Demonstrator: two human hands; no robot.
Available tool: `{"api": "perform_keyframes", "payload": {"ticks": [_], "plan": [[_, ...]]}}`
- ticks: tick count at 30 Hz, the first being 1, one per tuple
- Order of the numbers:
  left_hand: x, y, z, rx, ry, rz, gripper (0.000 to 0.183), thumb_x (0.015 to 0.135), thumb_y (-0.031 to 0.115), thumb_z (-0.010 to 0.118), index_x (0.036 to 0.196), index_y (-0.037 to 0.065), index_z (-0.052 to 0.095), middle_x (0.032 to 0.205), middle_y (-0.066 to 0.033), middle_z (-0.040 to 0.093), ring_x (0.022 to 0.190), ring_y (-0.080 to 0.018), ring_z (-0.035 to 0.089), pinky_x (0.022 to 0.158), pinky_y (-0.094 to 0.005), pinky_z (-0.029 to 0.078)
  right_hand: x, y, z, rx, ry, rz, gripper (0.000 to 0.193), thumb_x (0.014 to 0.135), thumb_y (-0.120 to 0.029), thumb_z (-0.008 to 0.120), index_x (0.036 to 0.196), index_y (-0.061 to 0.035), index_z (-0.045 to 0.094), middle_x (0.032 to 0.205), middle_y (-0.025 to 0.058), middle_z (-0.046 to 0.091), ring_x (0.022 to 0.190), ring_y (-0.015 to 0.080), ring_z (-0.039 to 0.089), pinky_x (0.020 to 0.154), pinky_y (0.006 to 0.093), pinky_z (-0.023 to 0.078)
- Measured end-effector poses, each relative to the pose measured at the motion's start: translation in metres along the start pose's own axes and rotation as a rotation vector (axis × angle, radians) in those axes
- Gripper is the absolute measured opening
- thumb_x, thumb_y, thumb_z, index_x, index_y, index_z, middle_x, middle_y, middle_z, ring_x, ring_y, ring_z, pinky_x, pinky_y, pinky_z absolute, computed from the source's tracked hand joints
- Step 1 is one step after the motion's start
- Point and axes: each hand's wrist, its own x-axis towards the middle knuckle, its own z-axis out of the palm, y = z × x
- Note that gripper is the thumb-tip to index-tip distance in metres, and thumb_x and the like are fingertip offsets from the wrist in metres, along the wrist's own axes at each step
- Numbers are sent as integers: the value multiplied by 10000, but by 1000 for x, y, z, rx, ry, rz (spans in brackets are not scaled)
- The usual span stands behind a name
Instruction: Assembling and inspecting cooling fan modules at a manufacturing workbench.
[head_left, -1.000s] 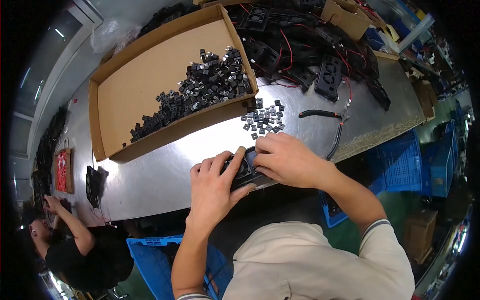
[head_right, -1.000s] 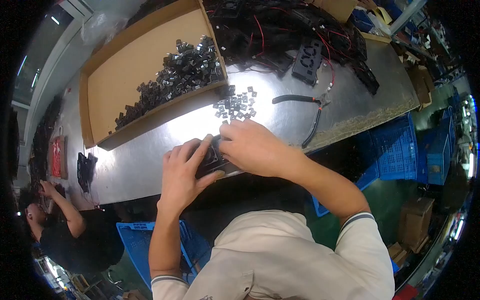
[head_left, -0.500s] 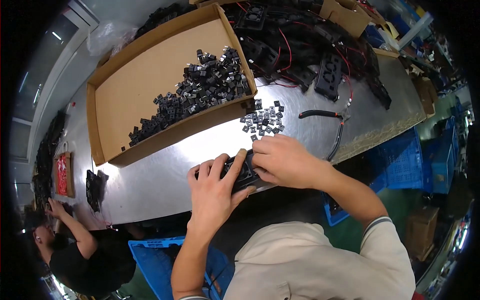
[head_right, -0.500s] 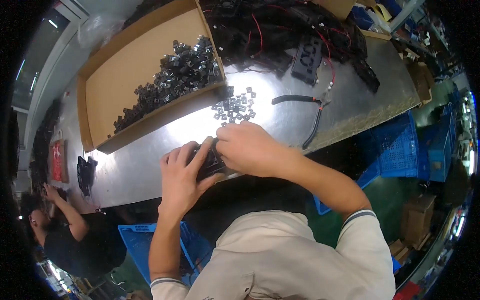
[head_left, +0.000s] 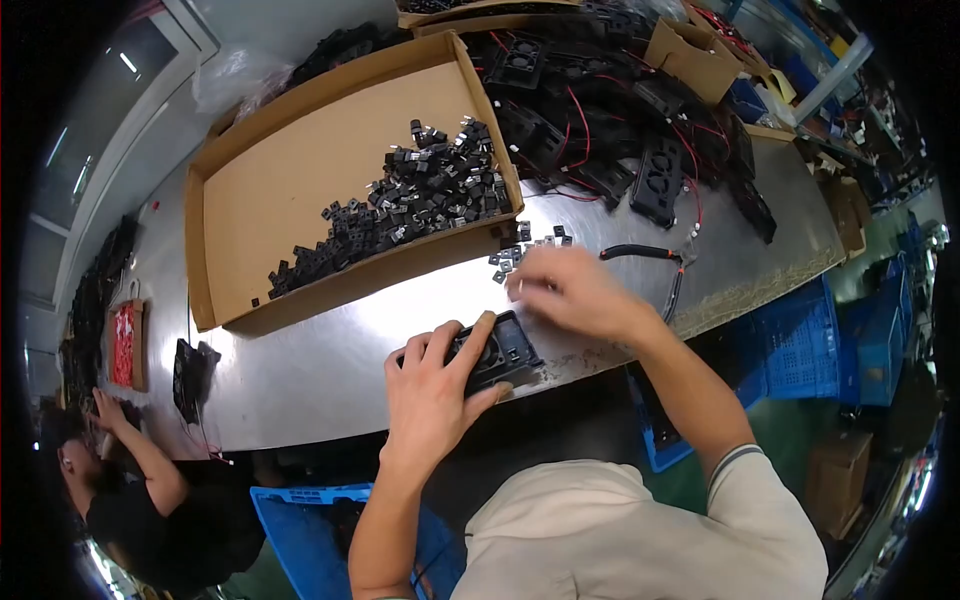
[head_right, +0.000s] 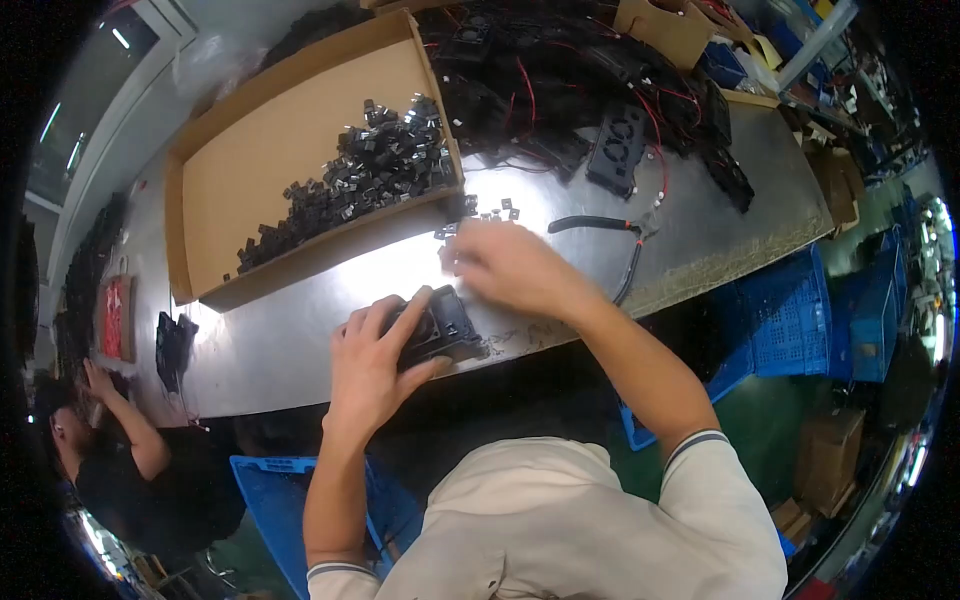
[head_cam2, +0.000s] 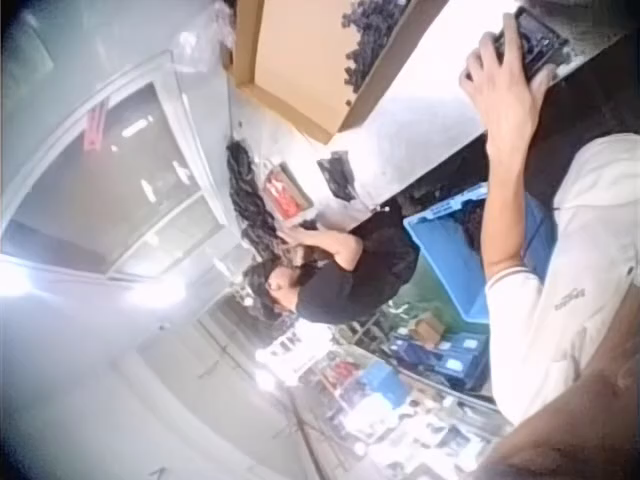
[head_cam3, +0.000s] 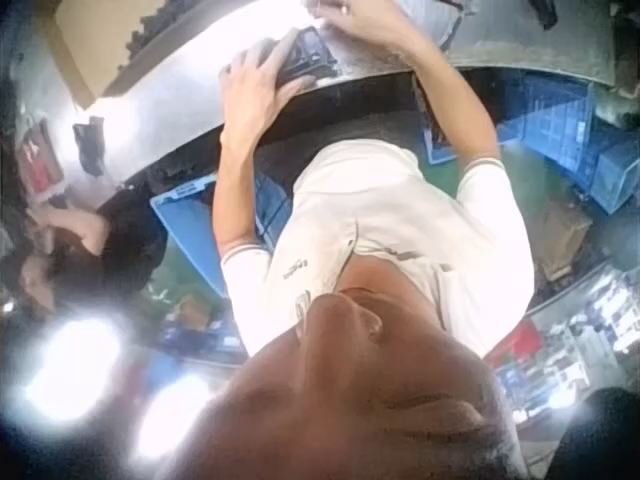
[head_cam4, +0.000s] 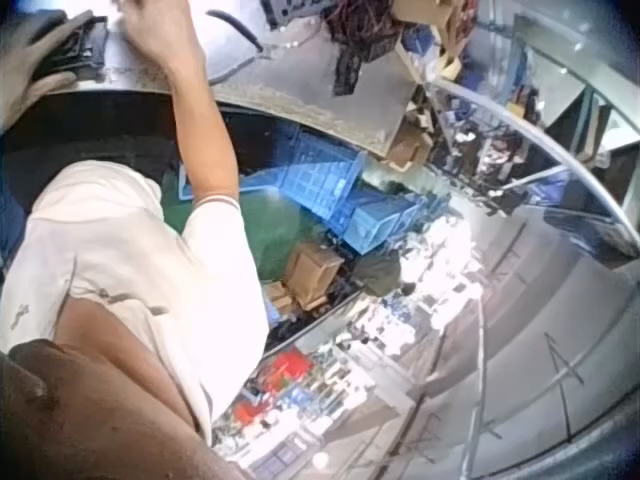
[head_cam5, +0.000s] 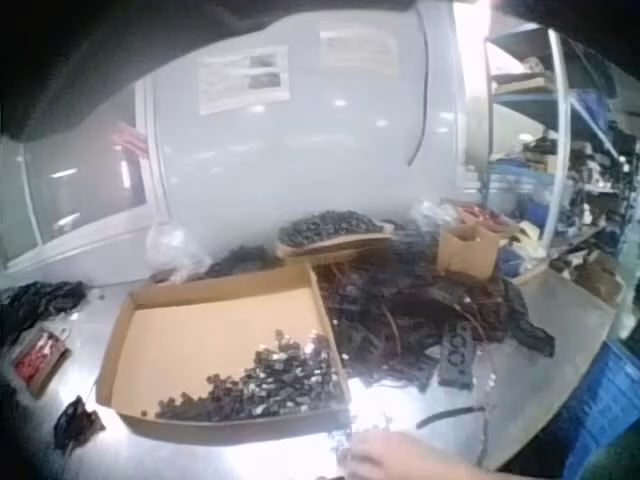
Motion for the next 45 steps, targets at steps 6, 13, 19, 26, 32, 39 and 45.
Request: {"api": "perform_keyframes", "payload": {"ticks": [6,13,19,26,32,39,45], "plan": [[0,1,2,-7,3,-11,723,794,348,772,1444,246,471,1265,-122,539,1177,-329,503,1020,-510,367,35,11,24,-413,72,173,175,844,-187,674,950,-51,705,910,101,641,867,306,637,748,400,508],[1,-1,4,4,24,11,736,778,341,785,1439,252,474,1256,-118,543,1172,-323,505,1014,-499,370,38,12,29,-569,-11,255,160,845,-179,662,944,-58,695,936,96,630,902,308,635,767,409,512],[0,-3,4,-35,23,-14,746,767,335,791,1438,251,476,1234,-116,550,1160,-318,510,1002,-494,373,-1,-16,-12,-142,9,195,161,859,-168,661,920,-21,692,877,129,659,831,315,639,730,387,507],[0,-4,4,-32,35,19,763,751,332,797,1439,246,479,1231,-112,551,1155,-321,513,1004,-490,371,-35,-21,-12,-174,-124,332,136,837,-109,687,923,-6,669,862,151,644,808,317,630,698,380,495],[1,-2,4,-12,36,17,770,749,324,797,1443,247,473,1247,-114,549,1169,-327,512,1014,-492,369,-26,-47,8,-232,-161,-9,102,842,-98,668,917,-30,667,867,114,568,791,314,600,683,408,486],[3,-2,6,17,65,23,751,733,377,797,1413,255,501,1225,-80,560,1109,-288,538,948,-471,380,-20,-43,8,-261,-260,7,96,810,-118,665,869,-46,642,857,99,559,812,305,600,701,416,489],[6,0,3,-8,0,9,746,759,315,790,1435,250,482,1207,-107,555,1141,-316,516,979,-491,381,-20,-40,8,-283,-292,-2,103,822,-128,654,877,-42,651,850,100,567,820,304,603,701,403,494]]}}
